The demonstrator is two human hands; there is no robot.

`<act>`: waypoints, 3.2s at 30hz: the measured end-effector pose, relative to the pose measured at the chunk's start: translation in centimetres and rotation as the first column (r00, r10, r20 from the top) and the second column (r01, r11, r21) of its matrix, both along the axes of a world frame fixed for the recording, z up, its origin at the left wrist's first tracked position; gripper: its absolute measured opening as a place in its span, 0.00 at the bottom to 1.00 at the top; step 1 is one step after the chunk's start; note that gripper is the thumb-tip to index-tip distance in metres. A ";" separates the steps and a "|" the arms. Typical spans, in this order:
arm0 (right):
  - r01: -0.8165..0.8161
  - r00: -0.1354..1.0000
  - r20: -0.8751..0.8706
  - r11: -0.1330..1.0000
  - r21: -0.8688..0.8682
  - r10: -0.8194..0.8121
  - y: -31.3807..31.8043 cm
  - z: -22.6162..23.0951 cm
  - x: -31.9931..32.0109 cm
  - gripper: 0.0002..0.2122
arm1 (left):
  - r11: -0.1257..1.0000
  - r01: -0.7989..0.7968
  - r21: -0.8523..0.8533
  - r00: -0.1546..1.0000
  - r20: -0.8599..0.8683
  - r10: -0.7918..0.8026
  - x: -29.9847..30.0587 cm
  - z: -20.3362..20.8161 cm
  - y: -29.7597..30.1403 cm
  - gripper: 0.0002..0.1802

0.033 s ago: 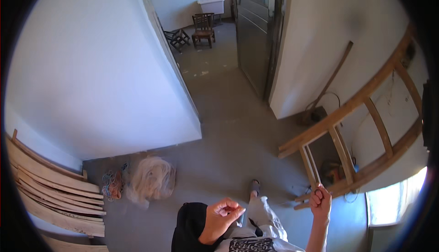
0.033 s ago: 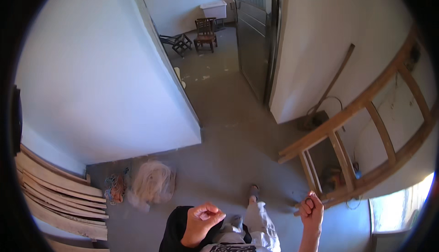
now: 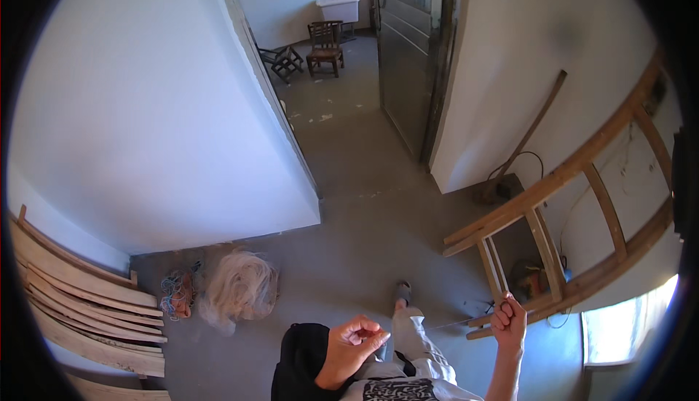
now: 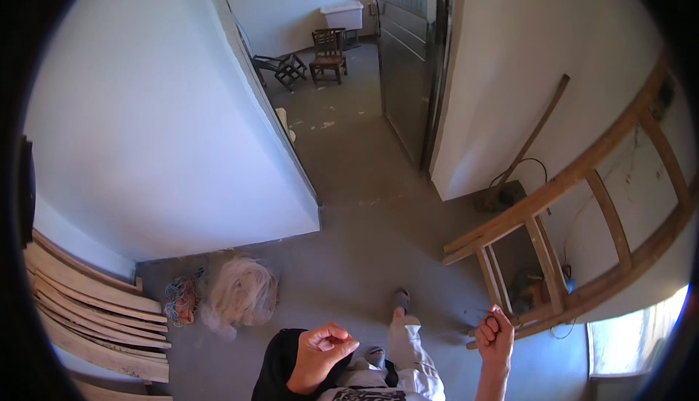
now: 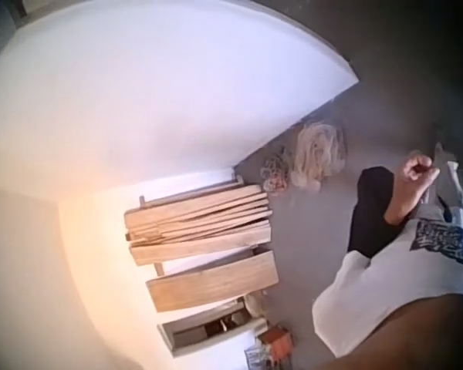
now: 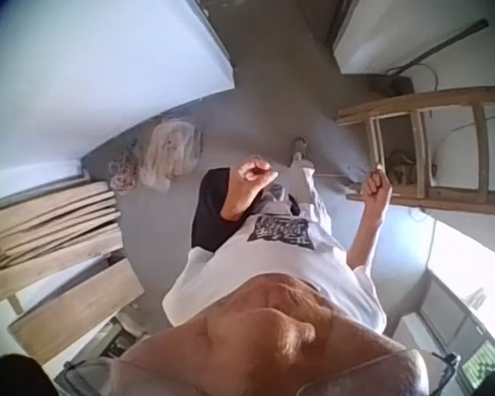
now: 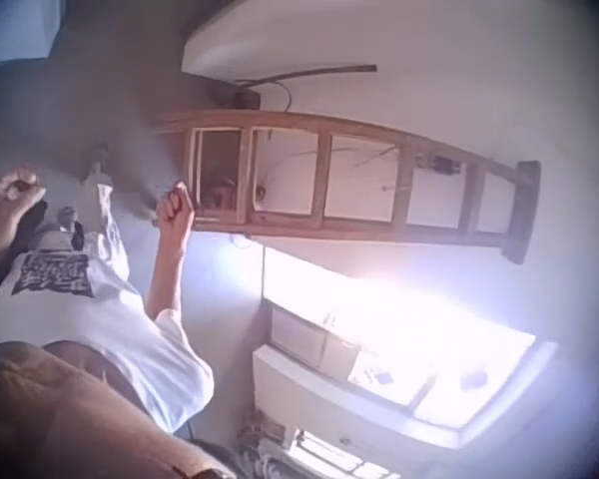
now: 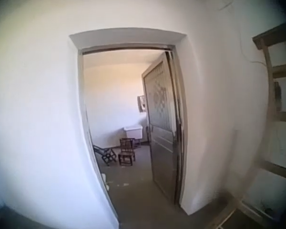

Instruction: Preparing a needle and thread and then threading or repairing a pink beaded bracelet.

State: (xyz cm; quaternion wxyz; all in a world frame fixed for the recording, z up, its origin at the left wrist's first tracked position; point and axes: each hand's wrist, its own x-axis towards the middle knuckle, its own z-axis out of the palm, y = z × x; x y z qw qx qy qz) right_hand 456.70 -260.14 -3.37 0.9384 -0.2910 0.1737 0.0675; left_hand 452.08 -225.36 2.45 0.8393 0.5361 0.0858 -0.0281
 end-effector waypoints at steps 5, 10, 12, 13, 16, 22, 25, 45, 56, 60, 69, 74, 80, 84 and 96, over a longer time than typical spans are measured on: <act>0.066 0.995 -0.087 0.995 0.080 -0.059 -0.9 0.7 12.9 0.06 | 0.993 0.110 0.048 0.991 -0.076 -0.106 10.0 -0.8 -0.9 0.08; -0.026 0.991 -0.132 0.998 0.050 0.033 3.1 1.2 29.0 0.06 | 0.983 0.072 0.171 0.996 -0.056 -0.063 21.3 0.8 2.5 0.08; -0.065 0.993 -0.094 0.995 0.081 0.072 4.4 1.5 34.2 0.06 | 0.987 0.048 0.152 0.996 -0.081 -0.036 25.8 0.9 3.3 0.08; -0.054 0.992 -0.112 0.998 0.036 0.058 4.8 1.9 36.6 0.04 | 0.989 0.078 0.125 0.992 -0.105 -0.064 27.9 0.7 3.6 0.07; -0.064 0.994 -0.081 0.996 0.066 0.070 6.5 0.8 43.8 0.04 | 0.941 0.218 0.257 0.963 -0.213 -0.165 35.5 0.3 6.5 0.06; -0.020 0.995 -0.095 0.990 0.141 0.034 7.6 1.0 55.0 0.04 | 0.934 0.322 0.153 0.945 -0.118 -0.306 49.9 0.7 9.5 0.04; -0.056 0.995 -0.081 0.992 0.112 0.065 9.0 0.5 61.4 0.06 | 0.941 0.298 0.160 0.954 -0.088 -0.287 54.7 0.8 10.9 0.04; -0.488 0.827 -0.263 0.867 0.102 0.497 25.1 -4.2 112.2 0.07 | 0.978 -0.147 -0.150 0.958 -0.268 0.102 89.5 2.5 17.9 0.02; -0.252 0.923 -0.273 0.962 0.107 0.272 32.9 -4.7 125.8 0.04 | 0.987 -0.064 -0.150 0.966 -0.256 0.023 112.9 -0.8 30.4 0.01; -0.149 0.945 -0.269 0.976 0.158 0.187 35.2 -4.8 128.9 0.04 | 0.988 0.110 -0.112 0.982 -0.140 -0.125 121.4 1.4 34.4 0.01; -0.014 0.949 -0.298 0.954 0.299 0.108 42.7 -10.6 141.6 0.04 | 0.952 0.116 -0.284 0.980 -0.125 -0.157 140.2 -0.1 41.5 0.05; -0.086 0.952 -0.248 0.936 0.341 0.178 48.5 -9.9 152.5 0.03 | 0.974 -0.013 -0.225 0.992 -0.121 -0.015 149.2 -0.5 46.1 0.06; -0.087 0.961 -0.232 0.960 0.267 0.151 50.6 -6.9 165.6 0.03 | 0.978 -0.063 -0.196 0.986 -0.161 0.031 161.9 0.4 49.0 0.08; 0.073 0.965 -0.263 0.980 0.185 -0.022 51.4 -7.5 170.8 0.02 | 0.993 0.098 -0.060 0.984 -0.145 -0.105 171.9 1.1 50.0 0.06; -0.221 0.972 0.015 0.930 -0.294 0.236 54.8 2.3 186.9 0.12 | 0.645 0.416 0.641 0.743 0.169 -0.647 197.4 2.8 38.4 0.03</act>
